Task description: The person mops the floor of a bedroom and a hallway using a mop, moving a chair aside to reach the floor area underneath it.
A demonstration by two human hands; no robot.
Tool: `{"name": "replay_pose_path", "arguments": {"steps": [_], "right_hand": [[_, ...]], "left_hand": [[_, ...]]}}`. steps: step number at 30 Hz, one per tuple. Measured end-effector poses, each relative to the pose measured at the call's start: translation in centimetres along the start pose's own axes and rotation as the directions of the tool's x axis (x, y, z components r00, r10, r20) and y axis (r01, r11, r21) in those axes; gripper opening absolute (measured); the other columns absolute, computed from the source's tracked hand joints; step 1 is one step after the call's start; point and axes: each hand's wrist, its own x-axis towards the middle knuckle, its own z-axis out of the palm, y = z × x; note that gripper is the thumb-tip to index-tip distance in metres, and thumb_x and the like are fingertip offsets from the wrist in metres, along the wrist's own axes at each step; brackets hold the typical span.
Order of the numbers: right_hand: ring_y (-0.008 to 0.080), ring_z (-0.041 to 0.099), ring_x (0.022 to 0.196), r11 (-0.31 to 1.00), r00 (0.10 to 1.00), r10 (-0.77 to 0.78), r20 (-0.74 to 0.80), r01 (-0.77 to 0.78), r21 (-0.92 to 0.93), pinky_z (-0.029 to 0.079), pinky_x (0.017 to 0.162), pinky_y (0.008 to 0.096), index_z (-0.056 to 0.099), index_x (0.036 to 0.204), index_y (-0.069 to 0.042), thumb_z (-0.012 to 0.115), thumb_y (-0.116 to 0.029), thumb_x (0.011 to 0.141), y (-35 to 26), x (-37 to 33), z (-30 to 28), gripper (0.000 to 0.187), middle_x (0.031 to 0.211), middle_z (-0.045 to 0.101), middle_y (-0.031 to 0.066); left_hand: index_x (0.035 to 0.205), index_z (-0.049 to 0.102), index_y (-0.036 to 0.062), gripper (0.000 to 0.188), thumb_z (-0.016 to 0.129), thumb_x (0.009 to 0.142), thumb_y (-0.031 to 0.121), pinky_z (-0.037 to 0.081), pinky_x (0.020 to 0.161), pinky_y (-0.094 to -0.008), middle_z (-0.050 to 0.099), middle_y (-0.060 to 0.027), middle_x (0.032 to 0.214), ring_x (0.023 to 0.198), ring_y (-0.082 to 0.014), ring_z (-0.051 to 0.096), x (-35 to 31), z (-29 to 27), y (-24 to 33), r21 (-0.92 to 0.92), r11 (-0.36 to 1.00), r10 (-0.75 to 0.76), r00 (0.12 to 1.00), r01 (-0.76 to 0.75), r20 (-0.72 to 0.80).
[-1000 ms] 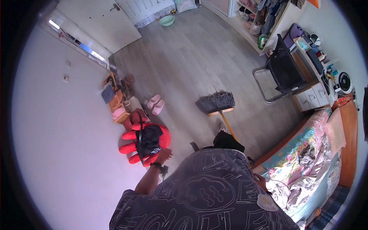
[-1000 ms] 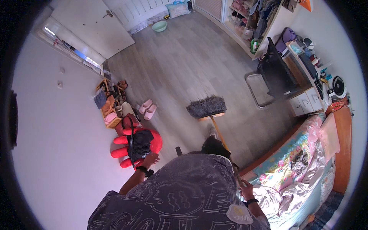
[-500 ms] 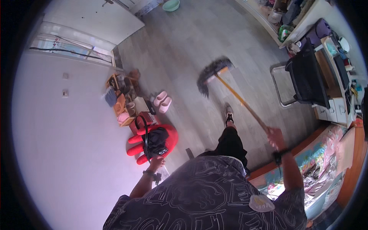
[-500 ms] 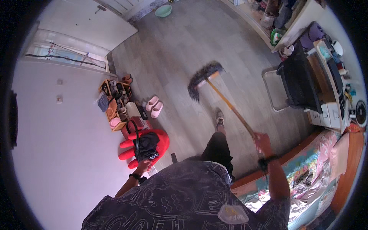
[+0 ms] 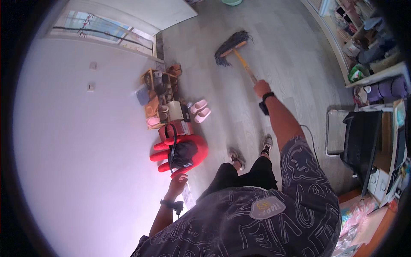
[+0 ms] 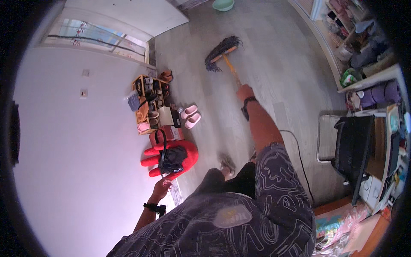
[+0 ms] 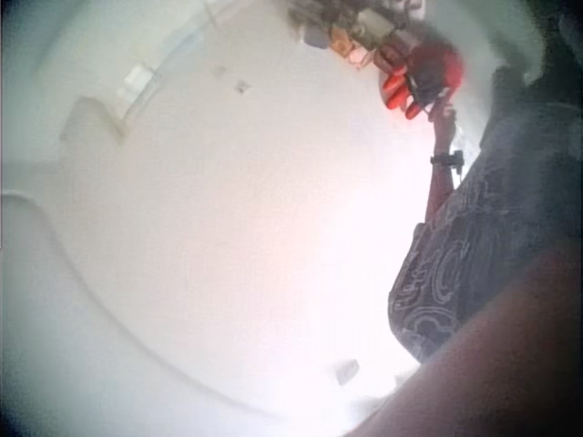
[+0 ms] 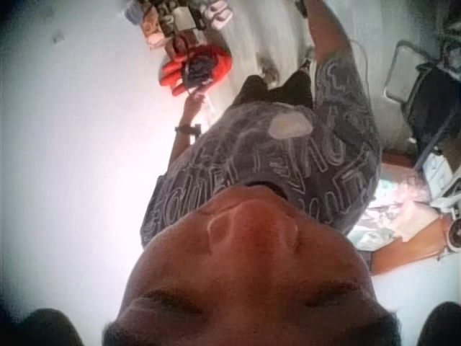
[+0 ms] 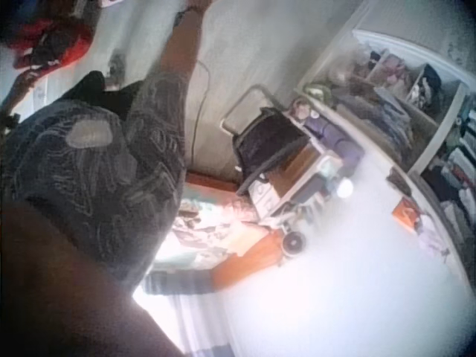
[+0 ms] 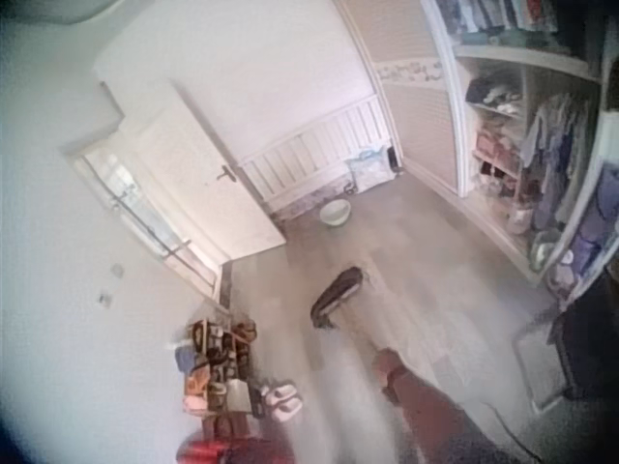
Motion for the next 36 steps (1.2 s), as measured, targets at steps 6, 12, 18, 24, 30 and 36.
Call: {"name": "replay_pose_path", "arguments": {"steps": [6, 12, 18, 24, 30, 36], "right_hand": [[0.0300, 0.066, 0.079, 0.851, 0.991, 0.133, 0.030, -0.129, 0.510, 0.053, 0.068, 0.0438, 0.065, 0.112, -0.007, 0.049, -0.011, 0.086, -3.5, -17.5, 3.8, 0.031, 0.086, 0.069, 0.0144], [0.0310, 0.062, 0.067, 0.958, 0.962, -0.261, -0.082, 0.269, 0.098, 0.052, 0.057, 0.0398, 0.050, 0.130, -0.004, 0.061, -0.006, 0.079, 2.9, -38.1, 1.4, 0.053, 0.081, 0.062, 0.0171], [0.0148, 0.043, 0.040, 0.615, 0.641, 0.508, 0.575, -0.738, 0.277, 0.036, 0.036, 0.0306, 0.054, 0.126, -0.016, 0.057, -0.019, 0.091, -5.6, -51.0, -10.1, 0.035, 0.062, 0.050, 0.0024], [0.0093, 0.040, 0.040, 0.357, 0.444, 0.631, 0.636, -0.894, 0.270, 0.029, 0.033, 0.0244, 0.055, 0.126, -0.019, 0.058, -0.020, 0.091, -5.3, -45.2, -13.1, 0.035, 0.060, 0.048, -0.0001], [0.0077, 0.045, 0.042, 0.314, 0.536, 0.581, 0.613, -0.842, 0.439, 0.031, 0.034, 0.0239, 0.061, 0.119, -0.015, 0.059, -0.019, 0.091, -8.7, -30.1, -10.5, 0.028, 0.063, 0.054, 0.0003], [0.0087, 0.046, 0.041, 0.556, 0.688, 0.466, 0.556, -0.717, 0.420, 0.036, 0.035, 0.0248, 0.058, 0.127, -0.013, 0.057, -0.022, 0.093, -16.4, -2.8, -9.8, 0.034, 0.064, 0.056, 0.0012]], "left_hand": [[0.101, 0.062, 0.0014, 0.022, 0.057, 0.088, 0.019, 0.052, 0.063, -0.0316, 0.067, -0.0102, 0.081, 0.069, -0.0177, 0.065, -0.2, -0.5, -8.0, -0.063, 0.996, -0.063, 0.997, 0.060, -0.052], [0.091, 0.064, 0.0021, 0.021, 0.057, 0.087, 0.022, 0.052, 0.057, -0.0308, 0.064, -0.0077, 0.070, 0.060, -0.0163, 0.063, 10.3, -3.0, -13.1, -0.185, 0.978, -0.078, 0.989, 0.100, 0.123], [0.091, 0.064, 0.0043, 0.021, 0.057, 0.088, 0.024, 0.050, 0.053, -0.0284, 0.064, -0.0052, 0.073, 0.059, -0.0138, 0.060, 20.8, -7.6, -10.3, -0.509, 0.835, -0.109, 0.969, 0.211, 0.221], [0.088, 0.061, 0.0049, 0.018, 0.058, 0.089, 0.022, 0.051, 0.053, -0.0296, 0.065, -0.0058, 0.073, 0.059, -0.0152, 0.061, 25.7, -12.3, -15.3, -0.552, 0.826, -0.050, 0.991, 0.111, 0.124], [0.093, 0.062, 0.0114, 0.017, 0.054, 0.092, 0.027, 0.051, 0.055, -0.0318, 0.066, -0.0043, 0.081, 0.065, -0.0157, 0.063, 28.4, -14.8, -22.2, -0.454, 0.811, -0.263, 0.924, 0.368, 0.278], [0.094, 0.059, 0.0141, 0.020, 0.050, 0.093, 0.032, 0.049, 0.056, -0.0304, 0.063, -0.0028, 0.082, 0.067, -0.0148, 0.061, 31.8, -17.0, -21.6, -0.651, 0.538, -0.260, 0.840, 0.536, 0.476]]}}
